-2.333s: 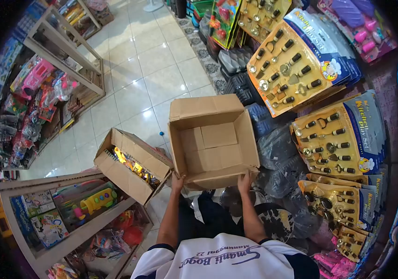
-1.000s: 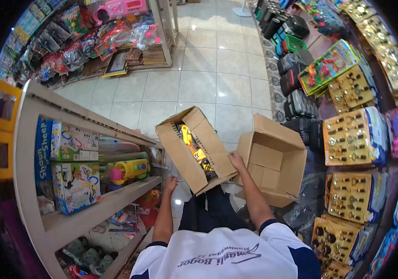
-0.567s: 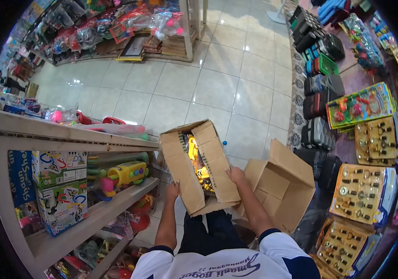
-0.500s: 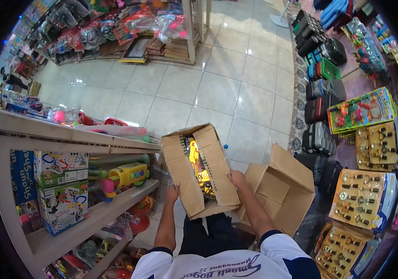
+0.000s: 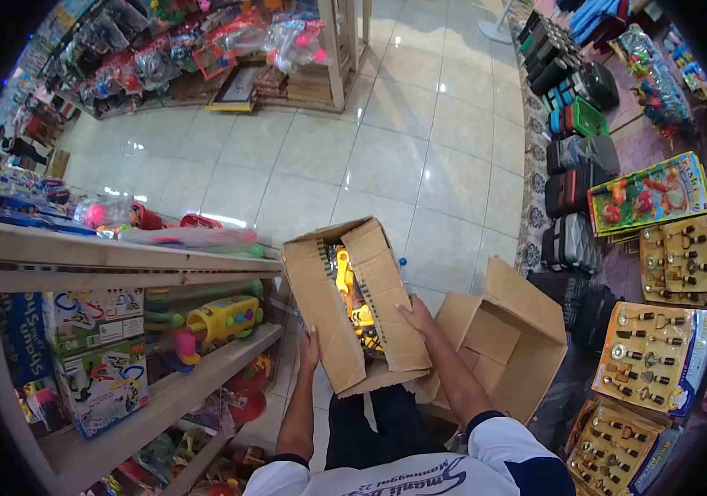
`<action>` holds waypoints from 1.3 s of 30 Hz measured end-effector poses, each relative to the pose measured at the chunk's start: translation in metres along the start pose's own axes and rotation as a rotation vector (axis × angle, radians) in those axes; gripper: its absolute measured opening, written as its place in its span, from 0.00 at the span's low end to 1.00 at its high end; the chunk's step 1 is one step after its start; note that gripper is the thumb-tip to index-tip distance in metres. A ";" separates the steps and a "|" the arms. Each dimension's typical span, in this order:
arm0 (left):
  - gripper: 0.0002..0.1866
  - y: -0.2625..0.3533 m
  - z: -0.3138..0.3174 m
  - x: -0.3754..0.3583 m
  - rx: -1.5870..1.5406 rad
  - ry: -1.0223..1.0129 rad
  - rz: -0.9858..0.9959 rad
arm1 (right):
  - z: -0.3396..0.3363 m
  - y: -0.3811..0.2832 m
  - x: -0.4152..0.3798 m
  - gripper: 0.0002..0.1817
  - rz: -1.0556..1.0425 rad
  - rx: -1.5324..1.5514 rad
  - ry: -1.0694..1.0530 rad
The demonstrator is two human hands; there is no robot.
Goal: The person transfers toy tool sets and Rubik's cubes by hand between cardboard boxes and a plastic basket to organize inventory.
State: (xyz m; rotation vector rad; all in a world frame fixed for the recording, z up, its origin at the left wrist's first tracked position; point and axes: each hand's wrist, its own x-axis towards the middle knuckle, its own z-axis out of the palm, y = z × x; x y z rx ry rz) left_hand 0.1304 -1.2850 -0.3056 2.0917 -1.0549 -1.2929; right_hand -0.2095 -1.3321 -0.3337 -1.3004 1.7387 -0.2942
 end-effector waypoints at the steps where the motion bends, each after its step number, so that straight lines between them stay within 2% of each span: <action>1: 0.26 -0.016 0.008 0.006 -0.118 0.018 0.009 | -0.002 -0.006 -0.001 0.35 0.005 0.097 0.005; 4: 0.31 -0.004 0.020 0.011 -0.486 -0.036 0.039 | -0.013 -0.028 -0.004 0.35 0.017 0.303 0.027; 7: 0.33 -0.013 0.019 0.028 -0.561 -0.217 -0.068 | -0.014 -0.030 0.000 0.32 0.042 0.290 0.068; 8: 0.32 0.036 0.002 0.014 -0.412 -0.238 -0.069 | -0.015 -0.031 0.002 0.31 0.060 0.250 0.097; 11: 0.30 0.019 0.002 0.045 -0.286 -0.186 0.104 | -0.018 -0.043 -0.003 0.30 0.129 0.117 0.193; 14: 0.27 0.029 -0.002 0.068 -0.139 -0.138 0.157 | -0.020 -0.052 -0.015 0.31 0.197 0.062 0.241; 17: 0.27 0.062 -0.018 0.068 0.175 -0.064 0.117 | -0.010 -0.050 -0.018 0.32 0.229 0.067 0.265; 20: 0.32 0.066 -0.026 0.089 0.082 -0.107 0.208 | -0.015 -0.063 -0.028 0.32 0.312 0.022 0.300; 23: 0.37 0.080 -0.029 0.113 0.326 0.011 0.315 | -0.006 -0.067 -0.043 0.33 0.407 -0.017 0.325; 26: 0.42 0.092 -0.034 0.133 0.345 0.074 0.333 | 0.005 -0.070 -0.050 0.34 0.424 -0.026 0.421; 29: 0.44 0.088 -0.035 0.168 0.422 0.086 0.522 | 0.008 -0.080 -0.050 0.32 0.414 -0.032 0.502; 32: 0.40 0.142 -0.039 0.154 0.691 0.138 0.418 | 0.020 -0.076 -0.058 0.27 0.381 0.005 0.536; 33: 0.37 0.148 -0.038 0.160 0.774 0.115 0.471 | 0.021 -0.073 -0.059 0.25 0.356 0.019 0.552; 36: 0.27 0.152 -0.026 0.195 0.983 0.049 0.590 | 0.049 -0.069 -0.095 0.23 0.065 -0.044 0.983; 38: 0.25 0.182 -0.018 0.196 1.044 -0.110 0.486 | 0.057 -0.092 -0.146 0.21 0.136 0.087 0.995; 39: 0.24 0.194 -0.015 0.198 1.078 -0.187 0.428 | 0.070 -0.090 -0.165 0.20 0.238 0.049 1.005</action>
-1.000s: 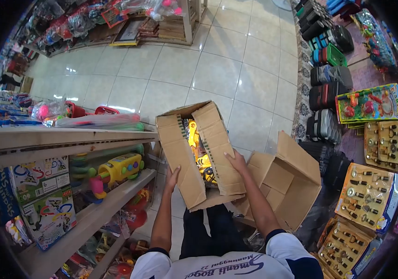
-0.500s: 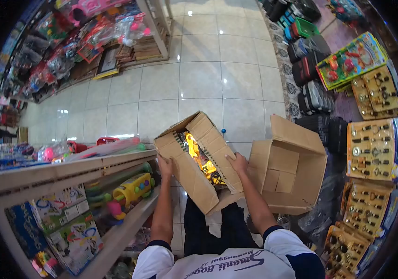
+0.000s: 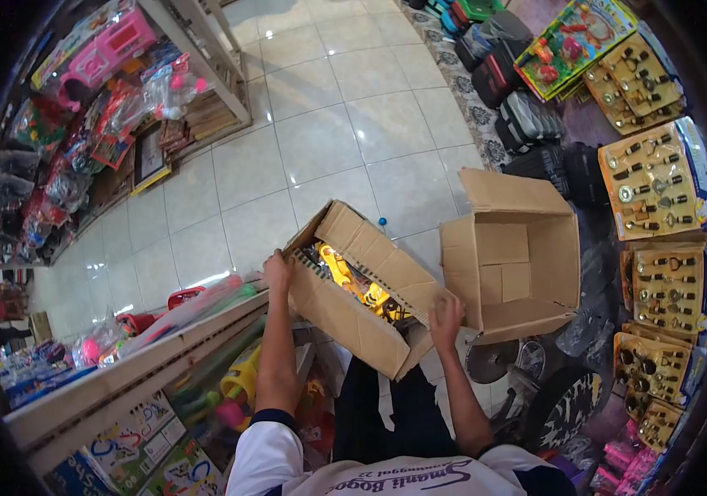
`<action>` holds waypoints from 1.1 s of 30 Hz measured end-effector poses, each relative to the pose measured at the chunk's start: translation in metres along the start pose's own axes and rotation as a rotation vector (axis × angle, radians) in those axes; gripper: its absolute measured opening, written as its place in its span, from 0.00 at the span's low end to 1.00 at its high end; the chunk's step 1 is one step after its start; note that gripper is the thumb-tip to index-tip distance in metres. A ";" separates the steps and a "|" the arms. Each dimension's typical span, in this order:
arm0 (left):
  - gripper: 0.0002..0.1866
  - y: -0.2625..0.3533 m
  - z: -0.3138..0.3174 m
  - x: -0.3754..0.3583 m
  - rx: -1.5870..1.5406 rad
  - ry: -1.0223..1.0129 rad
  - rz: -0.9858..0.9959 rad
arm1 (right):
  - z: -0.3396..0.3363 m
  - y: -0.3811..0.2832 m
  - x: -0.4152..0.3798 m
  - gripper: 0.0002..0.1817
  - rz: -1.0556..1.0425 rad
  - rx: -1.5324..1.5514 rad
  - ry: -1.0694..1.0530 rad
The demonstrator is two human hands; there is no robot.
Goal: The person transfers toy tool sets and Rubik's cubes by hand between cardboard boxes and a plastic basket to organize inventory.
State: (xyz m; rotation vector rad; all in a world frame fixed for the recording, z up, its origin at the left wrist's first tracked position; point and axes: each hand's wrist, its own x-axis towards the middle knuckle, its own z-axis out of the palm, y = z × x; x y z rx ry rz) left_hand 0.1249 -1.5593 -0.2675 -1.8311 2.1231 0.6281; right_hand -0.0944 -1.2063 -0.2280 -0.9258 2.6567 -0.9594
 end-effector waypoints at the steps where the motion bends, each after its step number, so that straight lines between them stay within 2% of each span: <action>1: 0.23 0.003 0.002 0.009 -0.048 0.021 0.042 | -0.008 0.010 -0.023 0.20 0.072 -0.081 0.015; 3: 0.19 0.002 0.015 0.025 -0.152 0.052 0.121 | -0.010 0.026 -0.063 0.18 0.289 0.087 0.120; 6: 0.16 -0.007 0.027 0.044 -0.190 0.049 0.218 | -0.003 0.043 -0.090 0.19 0.642 0.098 -0.090; 9: 0.15 -0.004 0.016 0.034 -0.135 0.061 0.239 | 0.031 0.066 -0.085 0.24 0.695 0.336 -0.373; 12: 0.17 -0.002 0.009 0.025 0.027 -0.005 0.238 | 0.049 0.097 -0.093 0.27 0.632 -0.122 -0.308; 17: 0.15 -0.013 -0.025 -0.014 -0.026 0.083 0.274 | -0.006 0.047 -0.079 0.25 0.577 -0.091 -0.354; 19: 0.13 -0.011 -0.059 -0.051 -0.075 0.166 0.388 | -0.034 0.034 -0.073 0.24 0.539 -0.075 -0.362; 21: 0.11 -0.014 -0.091 -0.078 -0.101 0.164 0.352 | -0.060 0.022 -0.076 0.24 0.479 -0.016 -0.359; 24: 0.09 -0.027 -0.122 -0.102 -0.193 0.358 0.395 | -0.100 -0.002 -0.071 0.23 0.408 0.001 -0.326; 27: 0.12 -0.015 -0.184 -0.137 -0.178 0.334 0.434 | -0.161 -0.039 -0.057 0.23 0.342 -0.005 -0.306; 30: 0.10 0.006 -0.242 -0.177 -0.148 0.336 0.570 | -0.227 -0.074 -0.052 0.22 0.312 -0.017 -0.105; 33: 0.11 0.034 -0.282 -0.210 -0.208 0.280 0.639 | -0.300 -0.107 -0.052 0.22 0.339 -0.060 -0.054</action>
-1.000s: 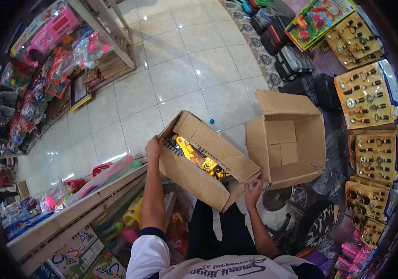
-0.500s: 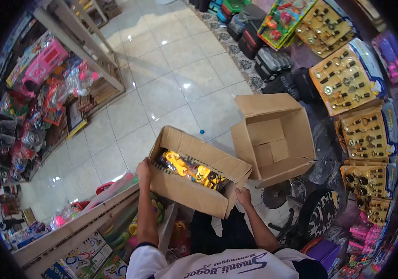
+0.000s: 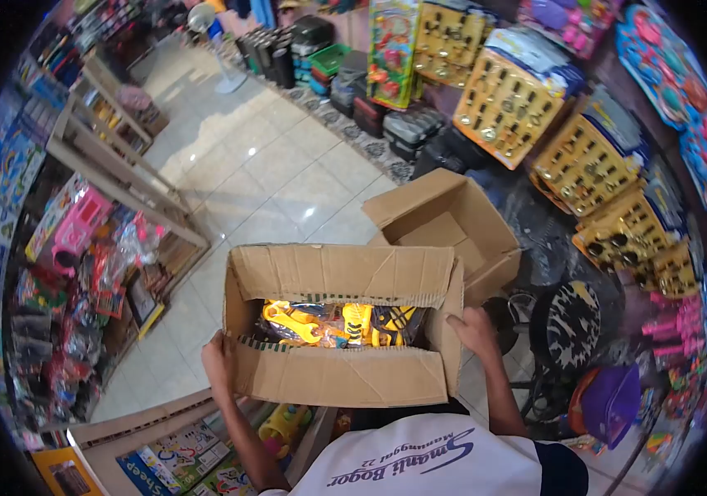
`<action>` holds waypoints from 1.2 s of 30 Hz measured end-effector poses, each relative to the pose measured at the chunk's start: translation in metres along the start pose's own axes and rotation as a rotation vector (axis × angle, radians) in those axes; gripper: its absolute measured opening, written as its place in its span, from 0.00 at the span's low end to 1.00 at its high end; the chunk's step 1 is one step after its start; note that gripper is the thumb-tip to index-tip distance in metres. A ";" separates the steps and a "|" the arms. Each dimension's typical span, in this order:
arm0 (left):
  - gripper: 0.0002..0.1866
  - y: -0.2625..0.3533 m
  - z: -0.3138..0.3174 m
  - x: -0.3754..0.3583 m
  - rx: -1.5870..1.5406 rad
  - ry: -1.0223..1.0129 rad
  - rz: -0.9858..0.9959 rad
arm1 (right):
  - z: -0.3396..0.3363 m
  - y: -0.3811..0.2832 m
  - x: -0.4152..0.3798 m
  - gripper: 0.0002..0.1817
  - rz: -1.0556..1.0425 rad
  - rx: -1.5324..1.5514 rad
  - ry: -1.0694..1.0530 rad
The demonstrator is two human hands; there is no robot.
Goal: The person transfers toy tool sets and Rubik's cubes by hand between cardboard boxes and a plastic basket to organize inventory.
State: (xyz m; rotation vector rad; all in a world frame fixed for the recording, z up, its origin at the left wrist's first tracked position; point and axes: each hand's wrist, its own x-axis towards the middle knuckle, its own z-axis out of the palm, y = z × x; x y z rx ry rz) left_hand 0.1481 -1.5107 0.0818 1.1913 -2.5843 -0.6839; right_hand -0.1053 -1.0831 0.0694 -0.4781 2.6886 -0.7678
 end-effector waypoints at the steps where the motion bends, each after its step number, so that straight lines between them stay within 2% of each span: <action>1: 0.12 0.019 -0.012 0.000 -0.026 -0.022 0.006 | -0.023 -0.004 -0.005 0.22 0.010 0.020 0.036; 3: 0.13 0.060 -0.032 0.002 0.005 -0.062 0.124 | -0.062 -0.003 -0.019 0.22 0.030 0.061 0.105; 4: 0.14 0.076 -0.036 0.004 0.020 -0.082 0.188 | -0.076 0.005 -0.028 0.23 -0.058 -0.055 0.285; 6: 0.14 0.106 -0.044 0.006 0.009 -0.100 0.304 | -0.111 0.008 -0.048 0.24 0.033 -0.064 0.336; 8: 0.14 0.153 -0.036 0.003 -0.042 -0.087 0.409 | -0.147 0.037 -0.056 0.25 0.101 -0.043 0.362; 11: 0.15 0.219 -0.024 -0.009 -0.125 -0.153 0.455 | -0.194 0.087 -0.079 0.27 0.169 0.001 0.386; 13: 0.14 0.259 -0.010 -0.015 -0.175 -0.109 0.558 | -0.226 0.108 -0.097 0.27 0.192 -0.013 0.432; 17: 0.15 0.347 0.037 -0.045 -0.234 -0.164 0.606 | -0.281 0.181 -0.137 0.25 0.276 -0.054 0.531; 23: 0.15 0.477 0.106 -0.091 -0.297 -0.272 0.800 | -0.359 0.292 -0.204 0.22 0.370 -0.023 0.613; 26: 0.16 0.531 0.146 -0.119 -0.330 -0.344 0.887 | -0.383 0.332 -0.239 0.22 0.442 -0.079 0.674; 27: 0.16 0.565 0.151 -0.116 -0.304 -0.377 0.896 | -0.410 0.339 -0.239 0.22 0.489 -0.080 0.656; 33: 0.16 0.636 0.235 -0.172 -0.241 -0.422 1.031 | -0.411 0.449 -0.285 0.22 0.605 -0.121 0.718; 34: 0.16 0.660 0.240 -0.169 -0.240 -0.400 1.142 | -0.426 0.455 -0.283 0.22 0.649 -0.130 0.672; 36: 0.16 0.667 0.291 -0.180 -0.311 -0.380 1.194 | -0.419 0.488 -0.286 0.23 0.671 -0.182 0.668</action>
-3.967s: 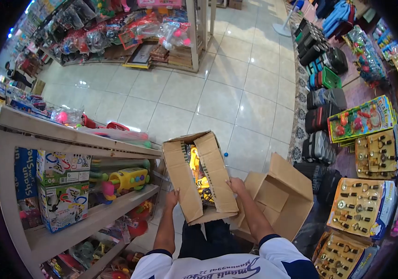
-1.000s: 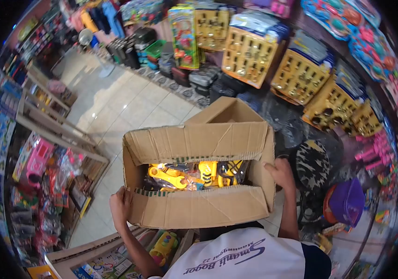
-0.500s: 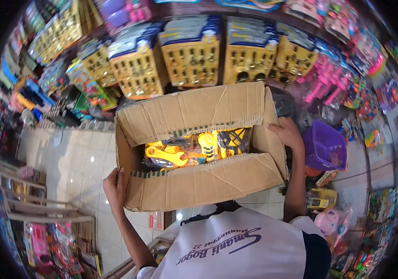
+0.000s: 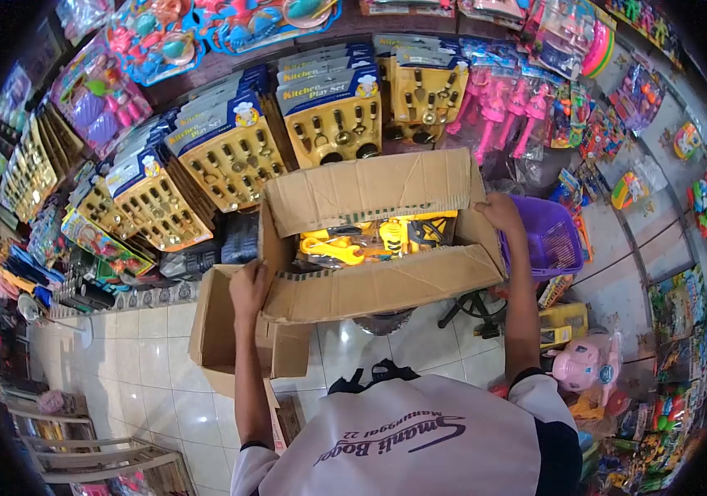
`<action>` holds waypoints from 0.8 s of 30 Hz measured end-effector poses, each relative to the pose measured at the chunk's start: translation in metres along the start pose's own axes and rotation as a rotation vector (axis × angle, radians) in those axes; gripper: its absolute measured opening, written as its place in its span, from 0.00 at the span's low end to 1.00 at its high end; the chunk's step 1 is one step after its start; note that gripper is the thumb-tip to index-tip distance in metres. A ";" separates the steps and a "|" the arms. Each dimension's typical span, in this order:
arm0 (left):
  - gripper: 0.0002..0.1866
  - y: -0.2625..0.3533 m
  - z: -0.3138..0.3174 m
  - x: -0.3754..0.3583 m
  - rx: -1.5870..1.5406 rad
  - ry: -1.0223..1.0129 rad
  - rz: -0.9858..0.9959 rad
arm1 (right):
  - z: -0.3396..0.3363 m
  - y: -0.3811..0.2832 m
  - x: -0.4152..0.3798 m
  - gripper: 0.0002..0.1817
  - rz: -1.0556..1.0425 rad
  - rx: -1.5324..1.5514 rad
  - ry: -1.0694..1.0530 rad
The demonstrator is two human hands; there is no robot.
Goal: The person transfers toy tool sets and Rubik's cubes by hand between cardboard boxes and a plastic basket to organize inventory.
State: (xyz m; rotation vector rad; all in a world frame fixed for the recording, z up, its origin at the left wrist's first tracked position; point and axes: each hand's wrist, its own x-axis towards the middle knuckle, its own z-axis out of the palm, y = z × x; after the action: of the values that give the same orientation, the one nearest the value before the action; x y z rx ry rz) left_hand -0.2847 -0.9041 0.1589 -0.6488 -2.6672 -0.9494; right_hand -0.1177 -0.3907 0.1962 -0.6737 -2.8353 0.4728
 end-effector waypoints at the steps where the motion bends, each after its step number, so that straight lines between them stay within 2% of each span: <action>1: 0.16 -0.004 0.020 0.003 -0.017 0.017 0.028 | 0.016 0.017 0.006 0.23 0.038 -0.015 0.002; 4: 0.15 0.001 0.057 0.019 0.043 -0.075 -0.012 | 0.060 0.058 0.019 0.23 0.144 -0.021 0.015; 8: 0.15 0.003 0.053 0.042 0.112 -0.215 -0.070 | 0.060 0.057 0.022 0.22 0.217 0.015 0.045; 11: 0.15 -0.014 0.055 0.041 0.055 -0.155 0.010 | 0.050 0.027 0.009 0.22 0.213 -0.047 0.155; 12: 0.16 -0.012 0.054 0.039 -0.011 -0.152 -0.017 | 0.046 0.010 0.000 0.23 0.204 -0.086 0.186; 14: 0.20 0.001 0.050 0.040 -0.143 -0.137 -0.065 | 0.036 -0.038 -0.017 0.24 0.105 -0.123 0.313; 15: 0.22 0.000 0.053 0.044 -0.141 -0.116 0.007 | 0.039 -0.059 -0.023 0.25 0.057 -0.142 0.382; 17: 0.26 -0.003 0.061 0.048 -0.144 -0.084 0.147 | 0.085 -0.074 -0.032 0.24 -0.006 -0.231 0.249; 18: 0.29 -0.006 0.064 0.050 -0.221 -0.190 0.074 | 0.092 -0.092 -0.038 0.26 -0.092 -0.181 0.058; 19: 0.29 -0.002 0.063 0.051 -0.256 -0.183 0.087 | 0.095 -0.109 -0.043 0.27 -0.173 -0.127 -0.133; 22: 0.29 0.000 0.060 0.057 -0.313 -0.194 0.146 | 0.101 -0.143 -0.042 0.30 -0.029 -0.076 -0.561; 24: 0.27 -0.003 0.055 0.062 -0.370 -0.217 0.149 | 0.099 -0.143 -0.045 0.29 -0.086 -0.015 -0.316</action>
State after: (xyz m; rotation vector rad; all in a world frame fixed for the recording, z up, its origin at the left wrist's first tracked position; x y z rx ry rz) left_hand -0.3441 -0.8503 0.1374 -1.0684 -2.5915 -1.4156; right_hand -0.1612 -0.5582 0.1490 -0.5162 -3.1496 0.5905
